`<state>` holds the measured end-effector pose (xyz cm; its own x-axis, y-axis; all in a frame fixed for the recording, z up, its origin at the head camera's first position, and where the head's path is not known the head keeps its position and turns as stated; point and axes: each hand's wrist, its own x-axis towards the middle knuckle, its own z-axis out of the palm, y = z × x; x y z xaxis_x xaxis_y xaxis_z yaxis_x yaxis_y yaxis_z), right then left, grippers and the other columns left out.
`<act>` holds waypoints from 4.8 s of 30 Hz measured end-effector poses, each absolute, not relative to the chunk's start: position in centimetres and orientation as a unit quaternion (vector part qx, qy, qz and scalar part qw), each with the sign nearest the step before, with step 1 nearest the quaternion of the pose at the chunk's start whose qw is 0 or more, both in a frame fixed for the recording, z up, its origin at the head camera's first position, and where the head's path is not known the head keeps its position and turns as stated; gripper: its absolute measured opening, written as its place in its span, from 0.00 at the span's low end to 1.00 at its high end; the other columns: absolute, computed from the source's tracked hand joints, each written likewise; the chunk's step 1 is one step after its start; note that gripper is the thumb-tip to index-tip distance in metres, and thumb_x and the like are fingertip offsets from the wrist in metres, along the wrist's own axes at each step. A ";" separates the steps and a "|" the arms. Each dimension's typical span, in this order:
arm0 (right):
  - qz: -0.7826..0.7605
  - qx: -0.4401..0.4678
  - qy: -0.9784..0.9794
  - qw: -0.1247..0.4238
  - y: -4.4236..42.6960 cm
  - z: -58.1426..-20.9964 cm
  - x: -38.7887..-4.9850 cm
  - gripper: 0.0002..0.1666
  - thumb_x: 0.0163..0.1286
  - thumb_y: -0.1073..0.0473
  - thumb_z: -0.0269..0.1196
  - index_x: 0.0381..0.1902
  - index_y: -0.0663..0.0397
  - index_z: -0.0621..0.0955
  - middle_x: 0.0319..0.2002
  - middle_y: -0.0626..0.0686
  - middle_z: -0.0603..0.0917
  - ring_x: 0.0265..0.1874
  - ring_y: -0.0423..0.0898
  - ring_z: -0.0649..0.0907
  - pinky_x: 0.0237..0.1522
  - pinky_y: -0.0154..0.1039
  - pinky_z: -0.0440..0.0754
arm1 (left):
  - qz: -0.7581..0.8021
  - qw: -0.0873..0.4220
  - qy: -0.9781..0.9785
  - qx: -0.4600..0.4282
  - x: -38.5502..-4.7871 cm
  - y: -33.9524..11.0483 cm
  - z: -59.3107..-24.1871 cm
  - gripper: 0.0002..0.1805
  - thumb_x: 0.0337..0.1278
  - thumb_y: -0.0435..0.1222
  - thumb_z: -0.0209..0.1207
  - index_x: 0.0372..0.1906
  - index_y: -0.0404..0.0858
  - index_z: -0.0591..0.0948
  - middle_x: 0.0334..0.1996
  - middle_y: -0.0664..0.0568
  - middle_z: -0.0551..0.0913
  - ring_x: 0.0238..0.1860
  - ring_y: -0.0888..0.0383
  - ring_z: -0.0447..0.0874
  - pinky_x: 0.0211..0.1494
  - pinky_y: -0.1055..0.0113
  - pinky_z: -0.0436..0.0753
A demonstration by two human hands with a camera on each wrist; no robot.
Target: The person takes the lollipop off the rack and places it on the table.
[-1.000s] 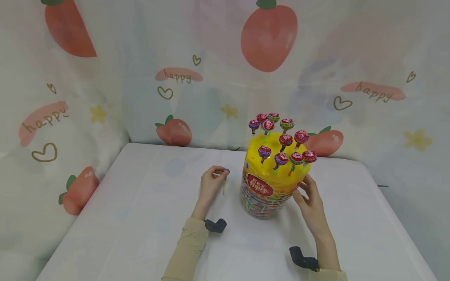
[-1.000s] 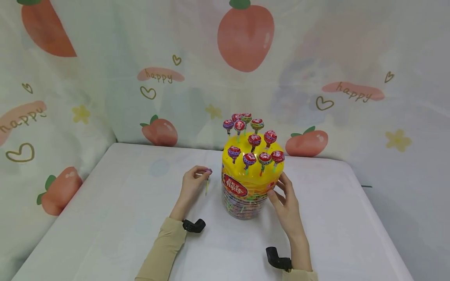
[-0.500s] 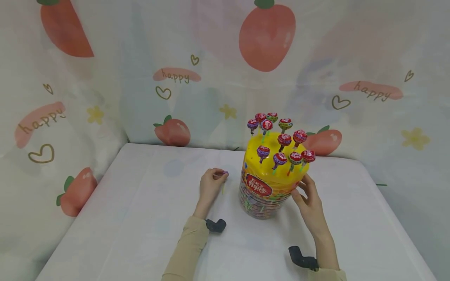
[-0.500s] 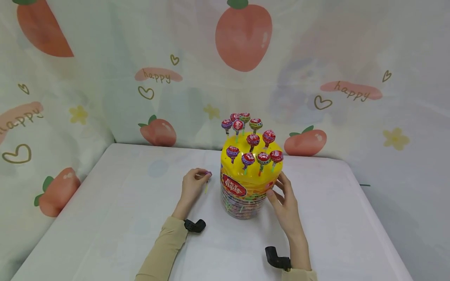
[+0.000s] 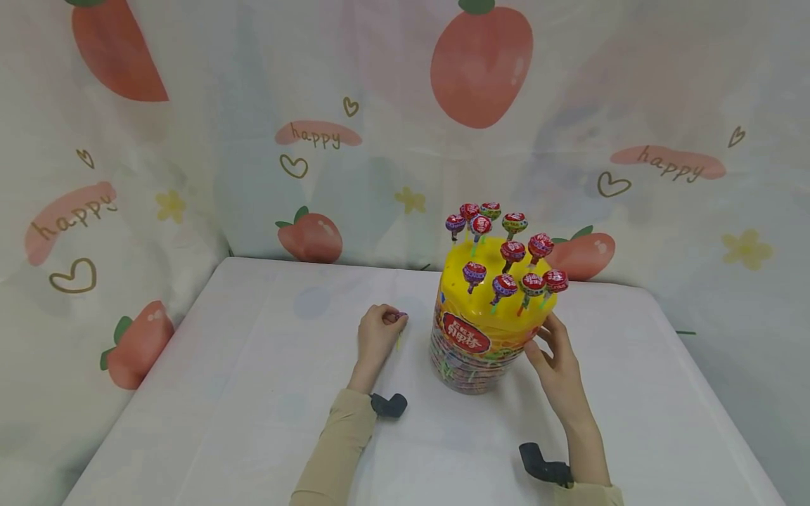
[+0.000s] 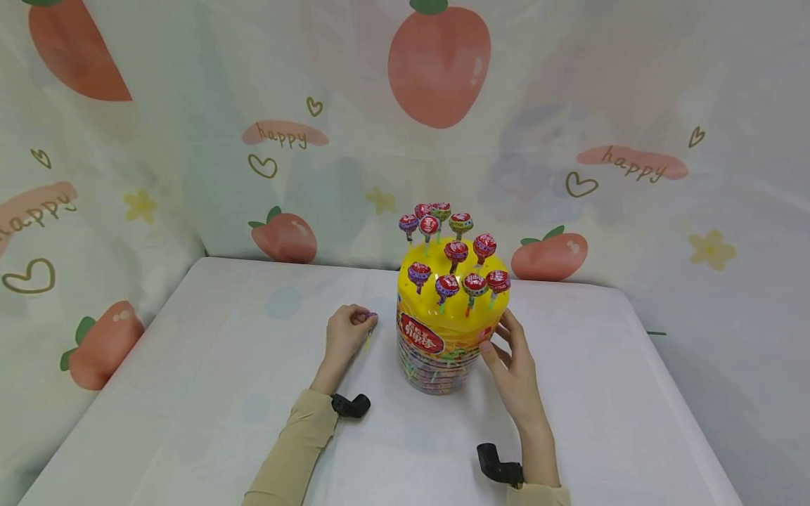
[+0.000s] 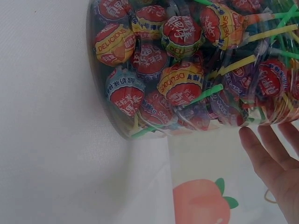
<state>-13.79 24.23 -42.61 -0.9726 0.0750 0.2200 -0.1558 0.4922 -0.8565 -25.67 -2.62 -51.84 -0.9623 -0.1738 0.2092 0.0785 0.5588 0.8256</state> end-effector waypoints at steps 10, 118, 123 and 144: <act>0.525 0.030 -0.843 0.114 24.2 -42.6 -13.8 0.38 0.74 0.58 0.53 0.76 0.43 0.51 0.72 0.55 0.60 0.66 0.42 0.63 0.65 0.67 0.64 | -0.474 0.132 -0.870 0.030 -25.5 -2.8 -51.8 0.11 0.51 0.42 0.68 0.34 0.38 0.85 0.29 0.50 0.80 0.29 0.60 0.77 0.33 0.70 0.74; 0.523 0.019 -0.845 0.107 24.3 -42.6 -13.9 0.38 0.74 0.56 0.52 0.76 0.42 0.50 0.73 0.55 0.58 0.65 0.42 0.63 0.65 0.66 0.64 | -0.641 0.245 -0.667 -0.291 -17.1 2.0 -32.9 0.21 0.62 0.45 0.60 0.53 0.35 0.78 0.42 0.44 0.81 0.41 0.53 0.81 0.43 0.68 0.82; 0.523 0.018 -0.845 0.107 24.3 -42.7 -14.1 0.38 0.74 0.55 0.53 0.76 0.40 0.50 0.73 0.54 0.58 0.66 0.45 0.63 0.65 0.66 0.64 | -0.642 0.268 -0.657 -0.290 -17.0 1.7 -32.5 0.19 0.62 0.41 0.60 0.53 0.34 0.78 0.42 0.43 0.82 0.41 0.53 0.81 0.43 0.67 0.82; 0.515 0.019 -0.850 0.111 24.1 -42.9 -14.2 0.37 0.74 0.56 0.52 0.76 0.38 0.51 0.71 0.52 0.61 0.63 0.33 0.63 0.63 0.40 0.68 | -0.681 0.266 -0.663 -0.158 -17.2 -0.6 -36.8 0.15 0.57 0.30 0.63 0.51 0.36 0.81 0.42 0.42 0.82 0.39 0.50 0.81 0.42 0.72 0.80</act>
